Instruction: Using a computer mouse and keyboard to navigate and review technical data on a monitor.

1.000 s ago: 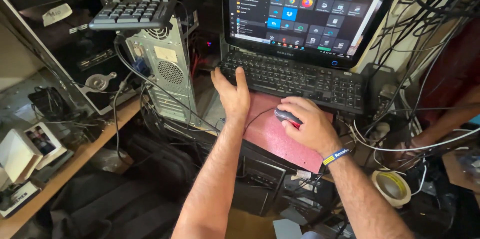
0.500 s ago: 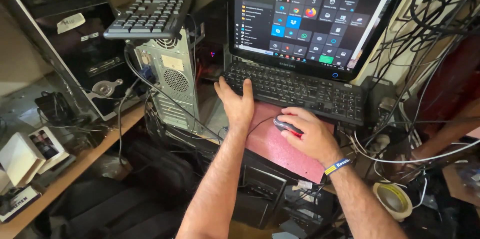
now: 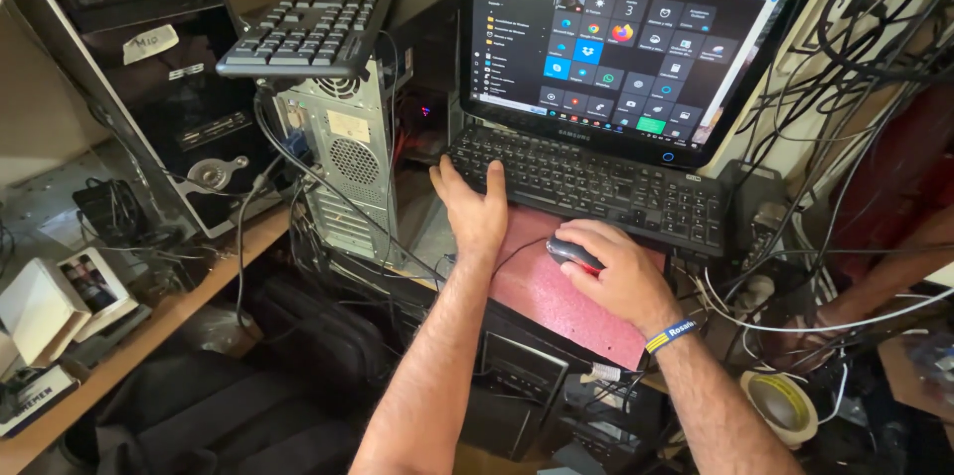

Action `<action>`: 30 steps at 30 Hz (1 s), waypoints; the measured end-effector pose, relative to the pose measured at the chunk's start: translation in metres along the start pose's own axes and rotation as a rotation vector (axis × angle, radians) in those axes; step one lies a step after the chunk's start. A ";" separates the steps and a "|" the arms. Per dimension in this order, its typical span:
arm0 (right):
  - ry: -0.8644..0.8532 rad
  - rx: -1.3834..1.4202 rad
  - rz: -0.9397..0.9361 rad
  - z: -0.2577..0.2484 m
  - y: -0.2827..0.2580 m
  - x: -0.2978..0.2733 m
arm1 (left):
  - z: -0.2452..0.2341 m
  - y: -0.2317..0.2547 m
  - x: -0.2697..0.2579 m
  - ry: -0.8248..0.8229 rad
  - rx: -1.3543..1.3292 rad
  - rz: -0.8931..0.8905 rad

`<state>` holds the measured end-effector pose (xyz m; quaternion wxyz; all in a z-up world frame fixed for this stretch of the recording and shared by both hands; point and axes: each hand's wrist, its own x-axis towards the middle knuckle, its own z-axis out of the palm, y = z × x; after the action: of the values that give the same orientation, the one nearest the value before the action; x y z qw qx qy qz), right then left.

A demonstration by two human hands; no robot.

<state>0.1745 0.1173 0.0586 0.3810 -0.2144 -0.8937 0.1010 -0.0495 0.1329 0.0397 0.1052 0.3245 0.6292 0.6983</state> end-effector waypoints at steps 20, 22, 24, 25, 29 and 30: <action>-0.013 0.007 -0.012 -0.003 -0.002 0.001 | -0.002 0.003 -0.001 -0.001 -0.016 -0.021; -0.015 0.002 -0.016 -0.003 -0.001 0.000 | -0.001 0.000 0.000 0.001 -0.017 -0.018; -0.017 -0.004 -0.022 -0.003 -0.001 0.000 | -0.001 0.000 0.000 0.003 -0.019 -0.014; -0.019 -0.002 -0.022 -0.003 -0.001 0.000 | -0.001 0.002 0.000 0.003 -0.021 -0.015; -0.028 0.008 -0.023 -0.004 -0.002 0.001 | 0.000 0.002 -0.001 0.002 -0.027 -0.011; -0.028 0.007 -0.023 -0.004 -0.002 0.001 | -0.001 0.002 -0.001 0.002 -0.028 -0.012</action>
<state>0.1759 0.1159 0.0624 0.3703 -0.2013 -0.9010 0.1029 -0.0486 0.1311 0.0415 0.1133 0.3188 0.6215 0.7066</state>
